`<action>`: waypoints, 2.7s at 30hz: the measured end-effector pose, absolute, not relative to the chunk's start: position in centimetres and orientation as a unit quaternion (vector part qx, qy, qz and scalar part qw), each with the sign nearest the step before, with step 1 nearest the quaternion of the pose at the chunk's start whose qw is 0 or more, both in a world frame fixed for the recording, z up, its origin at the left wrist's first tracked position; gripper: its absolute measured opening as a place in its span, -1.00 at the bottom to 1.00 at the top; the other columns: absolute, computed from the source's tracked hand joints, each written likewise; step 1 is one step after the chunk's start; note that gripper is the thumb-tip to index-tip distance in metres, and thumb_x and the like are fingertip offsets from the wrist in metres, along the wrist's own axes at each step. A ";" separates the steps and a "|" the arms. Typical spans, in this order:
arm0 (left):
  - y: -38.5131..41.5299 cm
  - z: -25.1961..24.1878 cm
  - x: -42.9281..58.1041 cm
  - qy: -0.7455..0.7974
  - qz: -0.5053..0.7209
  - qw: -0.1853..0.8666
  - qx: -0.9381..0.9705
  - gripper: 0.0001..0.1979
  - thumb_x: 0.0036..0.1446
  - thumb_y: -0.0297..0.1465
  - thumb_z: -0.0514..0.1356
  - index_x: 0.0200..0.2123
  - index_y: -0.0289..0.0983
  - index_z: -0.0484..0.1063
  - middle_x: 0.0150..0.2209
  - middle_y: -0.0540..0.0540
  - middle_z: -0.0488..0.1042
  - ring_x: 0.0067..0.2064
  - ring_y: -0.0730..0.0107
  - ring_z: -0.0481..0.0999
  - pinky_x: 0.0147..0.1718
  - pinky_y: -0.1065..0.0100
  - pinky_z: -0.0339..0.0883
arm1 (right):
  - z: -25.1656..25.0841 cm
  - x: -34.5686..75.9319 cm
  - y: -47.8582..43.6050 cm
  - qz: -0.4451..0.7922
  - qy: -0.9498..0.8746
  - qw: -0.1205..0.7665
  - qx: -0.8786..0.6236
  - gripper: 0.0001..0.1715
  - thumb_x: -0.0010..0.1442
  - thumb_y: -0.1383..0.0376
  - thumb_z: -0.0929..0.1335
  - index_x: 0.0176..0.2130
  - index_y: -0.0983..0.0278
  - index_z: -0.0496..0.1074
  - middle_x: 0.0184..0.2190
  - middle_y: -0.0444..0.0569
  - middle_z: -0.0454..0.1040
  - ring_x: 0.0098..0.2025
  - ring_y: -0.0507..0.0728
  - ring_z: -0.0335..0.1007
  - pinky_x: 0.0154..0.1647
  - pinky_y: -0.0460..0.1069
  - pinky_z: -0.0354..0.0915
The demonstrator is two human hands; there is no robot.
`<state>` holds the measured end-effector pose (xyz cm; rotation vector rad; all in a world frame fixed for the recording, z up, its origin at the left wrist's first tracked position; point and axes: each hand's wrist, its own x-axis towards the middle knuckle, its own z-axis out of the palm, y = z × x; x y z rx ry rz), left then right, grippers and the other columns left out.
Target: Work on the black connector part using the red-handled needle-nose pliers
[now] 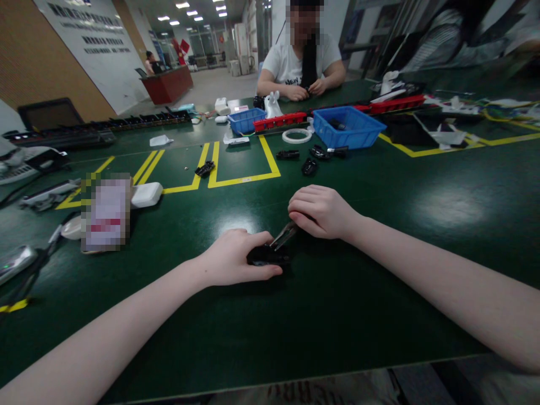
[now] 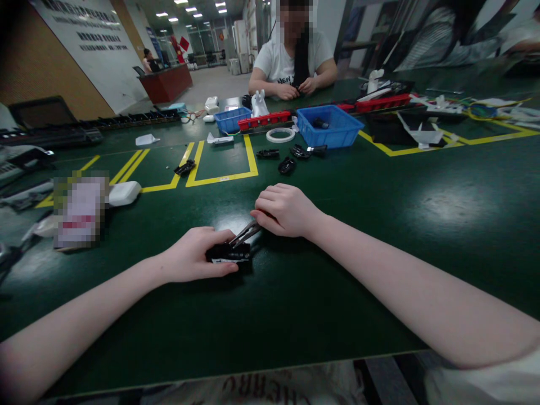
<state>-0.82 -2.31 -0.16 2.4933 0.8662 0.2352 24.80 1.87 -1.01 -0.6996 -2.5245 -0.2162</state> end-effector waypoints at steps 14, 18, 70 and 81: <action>-2.4 -0.1 -0.8 0.320 0.082 0.245 0.912 -0.61 0.22 0.00 0.20 -0.21 -0.22 0.43 -0.50 0.05 0.41 -0.48 0.41 0.39 -0.49 0.42 0.04 | -0.9 25.0 1.9 -0.077 -0.928 0.253 -0.262 -0.60 0.40 0.22 0.18 -0.34 0.30 0.46 -0.36 0.06 0.56 -0.28 0.16 0.46 -0.25 0.06 0.26; -2.3 -0.1 -0.8 0.318 0.083 0.245 0.912 -0.62 0.23 0.00 0.20 -0.20 -0.22 0.43 -0.50 0.05 0.41 -0.47 0.40 0.40 -0.49 0.42 0.03 | -0.9 24.9 1.8 -0.079 -0.930 0.250 -0.258 -0.61 0.40 0.23 0.18 -0.34 0.30 0.46 -0.36 0.05 0.56 -0.29 0.15 0.47 -0.24 0.06 0.28; -2.3 -0.2 -0.8 0.323 0.084 0.229 0.914 -0.59 0.20 0.02 0.21 -0.18 -0.21 0.43 -0.50 0.05 0.40 -0.46 0.39 0.40 -0.48 0.42 0.03 | -0.9 24.9 1.6 -0.124 -0.925 0.254 -0.255 -0.59 0.39 0.28 0.16 -0.38 0.29 0.46 -0.40 0.03 0.56 -0.32 0.14 0.47 -0.25 0.06 0.28; -2.3 -0.1 -0.8 0.321 0.080 0.233 0.914 -0.59 0.21 0.03 0.20 -0.20 -0.22 0.43 -0.51 0.05 0.40 -0.48 0.40 0.40 -0.49 0.42 0.03 | -1.0 25.0 1.8 -0.122 -0.923 0.249 -0.266 -0.58 0.40 0.28 0.13 -0.38 0.27 0.43 -0.41 0.03 0.55 -0.34 0.14 0.46 -0.27 0.06 0.27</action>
